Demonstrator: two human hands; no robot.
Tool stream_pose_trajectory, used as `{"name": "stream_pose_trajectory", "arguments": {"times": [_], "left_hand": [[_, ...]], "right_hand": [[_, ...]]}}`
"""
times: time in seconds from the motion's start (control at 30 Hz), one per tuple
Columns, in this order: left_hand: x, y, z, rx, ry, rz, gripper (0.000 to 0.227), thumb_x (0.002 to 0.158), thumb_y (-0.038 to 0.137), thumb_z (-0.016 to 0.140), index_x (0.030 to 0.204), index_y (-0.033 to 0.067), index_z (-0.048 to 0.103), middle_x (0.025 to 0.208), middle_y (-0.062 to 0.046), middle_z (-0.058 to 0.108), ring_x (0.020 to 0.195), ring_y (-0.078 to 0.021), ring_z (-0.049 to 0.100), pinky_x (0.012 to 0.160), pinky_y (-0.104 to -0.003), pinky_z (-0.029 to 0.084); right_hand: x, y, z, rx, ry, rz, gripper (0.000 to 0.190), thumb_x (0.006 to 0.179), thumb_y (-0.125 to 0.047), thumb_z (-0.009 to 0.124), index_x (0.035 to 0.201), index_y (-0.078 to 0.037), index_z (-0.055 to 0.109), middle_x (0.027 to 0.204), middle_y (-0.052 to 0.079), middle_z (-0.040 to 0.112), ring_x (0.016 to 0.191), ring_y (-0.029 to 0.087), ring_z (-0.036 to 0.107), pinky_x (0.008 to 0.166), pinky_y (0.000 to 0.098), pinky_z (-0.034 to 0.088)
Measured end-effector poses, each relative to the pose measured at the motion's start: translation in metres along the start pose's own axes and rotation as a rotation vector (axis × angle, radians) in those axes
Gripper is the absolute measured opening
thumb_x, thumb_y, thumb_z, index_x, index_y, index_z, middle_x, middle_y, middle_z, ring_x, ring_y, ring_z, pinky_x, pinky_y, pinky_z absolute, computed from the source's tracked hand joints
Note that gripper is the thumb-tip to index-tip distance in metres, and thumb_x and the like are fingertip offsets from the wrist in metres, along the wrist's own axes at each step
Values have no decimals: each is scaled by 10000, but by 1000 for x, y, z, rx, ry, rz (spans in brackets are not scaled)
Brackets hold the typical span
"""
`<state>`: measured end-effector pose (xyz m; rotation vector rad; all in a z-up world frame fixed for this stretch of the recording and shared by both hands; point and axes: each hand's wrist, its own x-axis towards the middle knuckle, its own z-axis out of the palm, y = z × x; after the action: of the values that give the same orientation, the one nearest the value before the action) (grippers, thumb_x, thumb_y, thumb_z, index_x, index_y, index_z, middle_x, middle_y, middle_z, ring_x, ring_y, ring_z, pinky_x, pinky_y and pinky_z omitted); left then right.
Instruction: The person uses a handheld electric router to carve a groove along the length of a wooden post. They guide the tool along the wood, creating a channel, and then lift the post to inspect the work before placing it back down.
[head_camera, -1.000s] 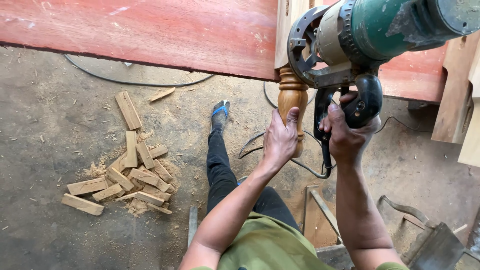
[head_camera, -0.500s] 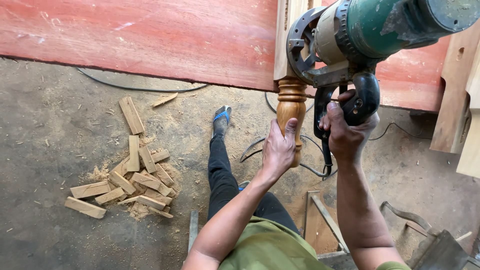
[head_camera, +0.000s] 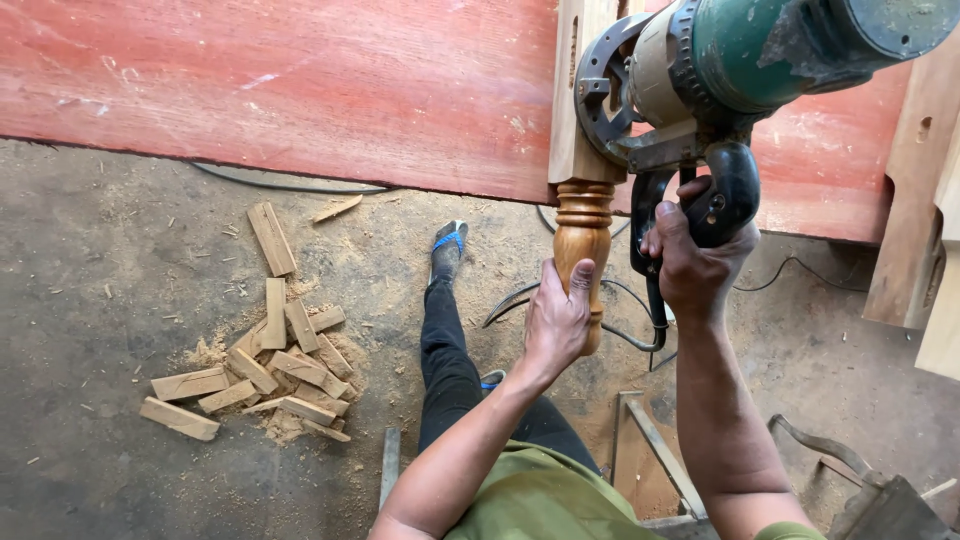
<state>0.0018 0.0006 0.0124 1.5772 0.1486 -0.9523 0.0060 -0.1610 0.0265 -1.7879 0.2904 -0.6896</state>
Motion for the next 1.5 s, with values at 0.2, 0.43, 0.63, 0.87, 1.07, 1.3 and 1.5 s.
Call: {"name": "stream_pose_trajectory", "arguments": {"times": [0.2, 0.43, 0.63, 0.87, 1.07, 1.3, 1.5], "left_hand": [[2, 1, -2, -26, 3, -2, 899, 904, 831, 302, 1291, 39, 480, 987, -343, 666, 1058, -563, 653, 950, -669, 476], [-3, 7, -3, 13, -24, -20, 920, 877, 852, 277, 1329, 72, 465, 1079, -375, 652, 1112, -588, 610, 972, -679, 457], [15, -17, 8, 32, 12, 0, 863, 922, 808, 297, 1316, 67, 496, 1104, -385, 644, 1132, -588, 591, 983, -675, 446], [27, -40, 14, 132, 65, -48, 1016, 830, 825, 272, 1514, 79, 359, 1433, -224, 548, 1348, -416, 503, 1066, -461, 409], [26, -37, 9, 161, 65, -66, 780, 826, 809, 267, 1235, 208, 549, 1039, -135, 743, 997, -377, 705, 828, -447, 485], [30, -42, 9, 183, 59, -65, 795, 837, 800, 248, 1282, 213, 547, 1094, -124, 718, 1049, -345, 690, 858, -432, 481], [21, -22, 5, 186, 22, -120, 863, 806, 825, 224, 1297, 176, 511, 1122, -98, 680, 1051, -293, 680, 881, -441, 492]], "right_hand": [[9, 4, 0, 10, -11, 0, 114, 1003, 64, 626, 1088, 74, 550, 524, 107, 485, 451, 189, 557, 534, 313, 510], [22, 3, 9, 23, 12, 0, 107, 998, 60, 623, 1087, 64, 563, 519, 105, 485, 446, 192, 554, 520, 297, 488], [32, -1, 16, 16, 81, 18, 119, 934, 92, 646, 1036, 54, 598, 473, 114, 483, 403, 201, 553, 474, 298, 482], [39, -11, 24, -24, 132, 285, 86, 951, -81, 658, 1005, -99, 594, 528, 26, 511, 419, 83, 476, 420, 243, 389], [49, -14, 25, 12, 100, 296, 92, 921, -62, 651, 971, -89, 578, 519, 43, 508, 397, 113, 489, 377, 264, 398], [57, 0, 24, 23, 83, 349, 90, 918, -86, 655, 977, -92, 587, 536, 52, 521, 398, 122, 481, 376, 265, 398], [69, -8, 26, 13, 44, 303, 73, 933, -76, 642, 974, -91, 584, 565, 37, 533, 409, 110, 490, 366, 277, 401]]}}
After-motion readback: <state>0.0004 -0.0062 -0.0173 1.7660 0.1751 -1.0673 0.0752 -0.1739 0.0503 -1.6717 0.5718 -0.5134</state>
